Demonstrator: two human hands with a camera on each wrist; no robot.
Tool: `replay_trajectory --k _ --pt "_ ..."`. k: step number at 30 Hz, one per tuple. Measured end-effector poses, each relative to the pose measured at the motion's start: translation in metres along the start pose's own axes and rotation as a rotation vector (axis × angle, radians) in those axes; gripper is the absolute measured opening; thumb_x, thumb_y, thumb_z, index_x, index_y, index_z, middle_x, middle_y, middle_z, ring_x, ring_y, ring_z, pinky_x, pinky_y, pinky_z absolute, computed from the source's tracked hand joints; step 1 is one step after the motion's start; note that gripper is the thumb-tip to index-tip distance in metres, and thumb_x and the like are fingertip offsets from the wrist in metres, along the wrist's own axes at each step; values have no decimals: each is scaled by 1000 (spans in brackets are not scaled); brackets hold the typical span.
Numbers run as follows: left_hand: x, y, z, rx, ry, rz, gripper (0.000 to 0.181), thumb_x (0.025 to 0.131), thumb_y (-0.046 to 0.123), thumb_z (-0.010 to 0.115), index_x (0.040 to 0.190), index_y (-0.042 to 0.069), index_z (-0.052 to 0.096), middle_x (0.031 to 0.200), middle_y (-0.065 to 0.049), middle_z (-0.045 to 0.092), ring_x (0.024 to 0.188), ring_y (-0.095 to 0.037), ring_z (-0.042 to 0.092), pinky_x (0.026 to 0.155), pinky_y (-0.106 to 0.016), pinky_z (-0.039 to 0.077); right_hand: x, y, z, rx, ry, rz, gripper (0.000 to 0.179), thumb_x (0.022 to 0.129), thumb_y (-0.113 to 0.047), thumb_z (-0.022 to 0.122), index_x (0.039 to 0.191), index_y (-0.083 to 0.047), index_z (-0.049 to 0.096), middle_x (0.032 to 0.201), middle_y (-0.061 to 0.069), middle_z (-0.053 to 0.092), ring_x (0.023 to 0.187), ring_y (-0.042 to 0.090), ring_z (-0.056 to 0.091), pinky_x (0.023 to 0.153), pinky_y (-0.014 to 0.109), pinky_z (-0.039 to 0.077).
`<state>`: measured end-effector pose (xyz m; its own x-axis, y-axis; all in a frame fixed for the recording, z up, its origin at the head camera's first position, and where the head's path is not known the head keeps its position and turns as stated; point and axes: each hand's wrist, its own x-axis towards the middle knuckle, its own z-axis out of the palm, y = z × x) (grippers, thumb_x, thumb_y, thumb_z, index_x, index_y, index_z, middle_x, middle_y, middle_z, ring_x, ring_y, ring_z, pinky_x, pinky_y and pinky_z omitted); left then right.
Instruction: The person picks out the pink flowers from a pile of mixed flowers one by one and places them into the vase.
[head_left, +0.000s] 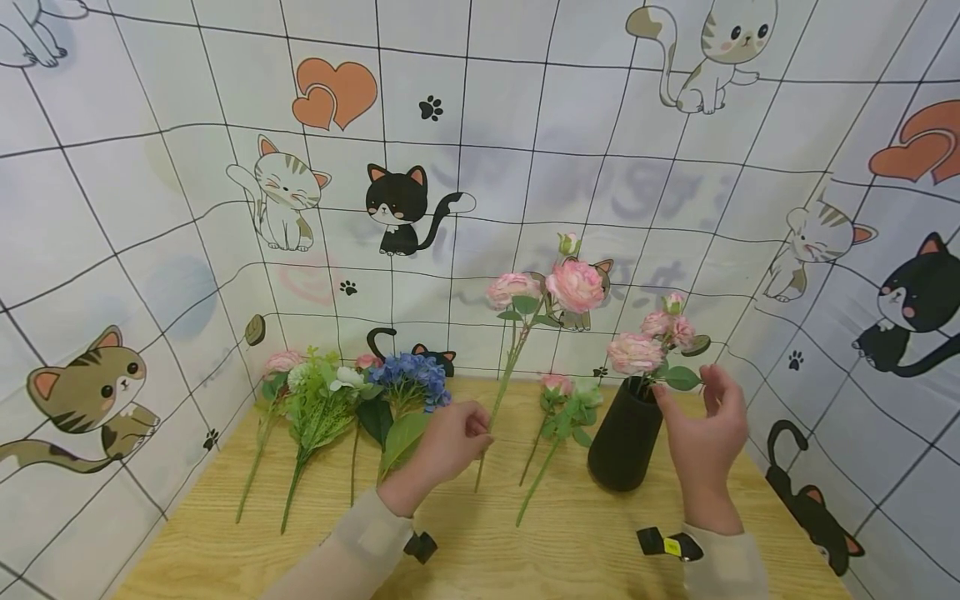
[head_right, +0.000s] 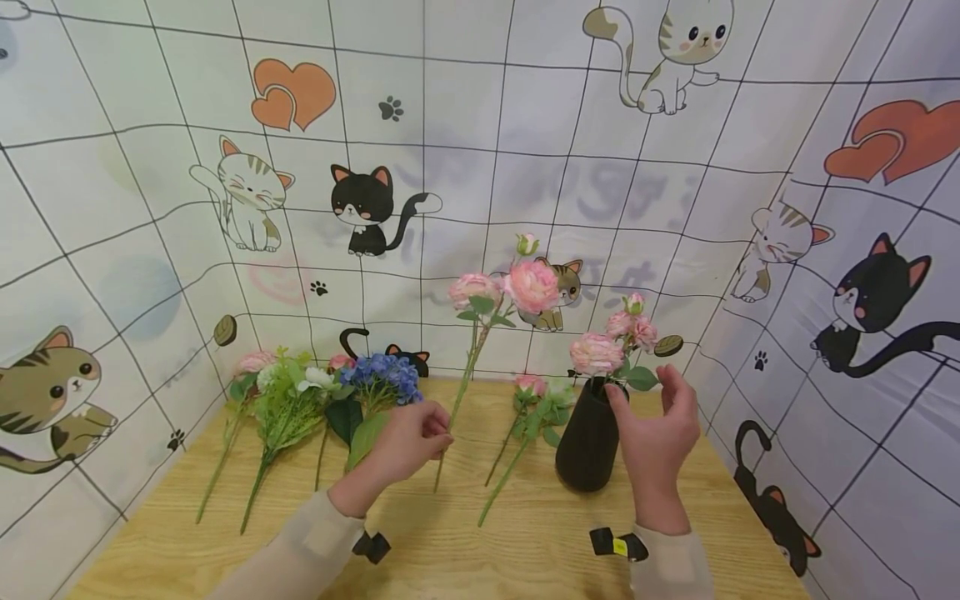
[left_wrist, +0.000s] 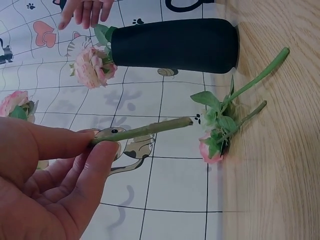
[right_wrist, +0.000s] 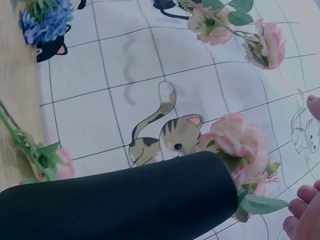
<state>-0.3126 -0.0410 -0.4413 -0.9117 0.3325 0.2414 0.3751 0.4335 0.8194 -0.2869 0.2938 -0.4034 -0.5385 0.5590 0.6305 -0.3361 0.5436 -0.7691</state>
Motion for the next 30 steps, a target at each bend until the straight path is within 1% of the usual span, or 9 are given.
replay_trajectory --k 2,5,7,10,16,20,24,27,30 --pt "-1 0 1 -12 -3 6 6 98 5 75 100 6 69 91 -3 71 78 -11 66 65 -25 60 0 -4 -2 26 7 -8 69 86 -9 89 147 -1 57 141 8 64 136 12 58 118 20 43" --pt "-1 0 3 -28 -6 9 6 98 4 74 100 6 69 91 -3 70 78 -11 67 65 -25 60 -1 -10 -3 83 5 -21 67 85 -3 88 145 -2 59 134 -4 64 131 5 60 114 17 46" --pt "-2 1 3 -36 -8 11 6 98 4 74 100 6 69 90 -3 70 77 -12 67 65 -25 60 -3 -14 -4 138 -5 -26 64 85 1 87 143 -1 60 129 -11 62 127 4 61 111 16 48" --pt "-3 3 5 -49 -14 11 6 98 3 74 101 4 69 89 -4 69 75 -12 66 65 -25 60 -6 -22 -3 187 -26 -36 60 86 4 85 141 0 62 125 -15 63 123 4 64 105 12 50" --pt "-6 8 12 -44 -32 4 7 98 5 74 101 9 70 89 -1 70 73 -10 67 65 -24 59 -13 -32 0 205 -68 -60 55 89 5 82 140 3 62 121 -13 66 115 0 68 97 9 52" --pt "-10 14 15 -35 -38 10 8 98 7 75 101 12 70 90 1 71 73 -9 67 65 -24 59 -15 -31 4 249 -91 -66 54 88 9 81 138 6 63 119 -9 68 111 2 69 95 10 54" --pt "-14 18 18 -32 -42 15 9 98 7 75 101 14 69 90 2 70 72 -8 67 65 -24 58 -17 -29 8 316 -131 -35 52 88 12 79 137 12 61 118 -4 72 109 4 71 93 12 56" --pt "-16 20 19 -42 -53 21 8 99 8 74 101 14 69 90 3 70 73 -7 67 65 -24 58 -19 -28 11 391 -163 9 51 88 15 77 135 17 59 117 2 74 107 6 72 91 14 57" --pt "-17 21 20 -45 -56 35 8 99 7 74 101 13 69 89 2 69 72 -6 66 65 -23 58 -20 -29 14 467 -186 47 47 88 17 76 132 19 60 115 4 75 103 6 73 88 14 58"
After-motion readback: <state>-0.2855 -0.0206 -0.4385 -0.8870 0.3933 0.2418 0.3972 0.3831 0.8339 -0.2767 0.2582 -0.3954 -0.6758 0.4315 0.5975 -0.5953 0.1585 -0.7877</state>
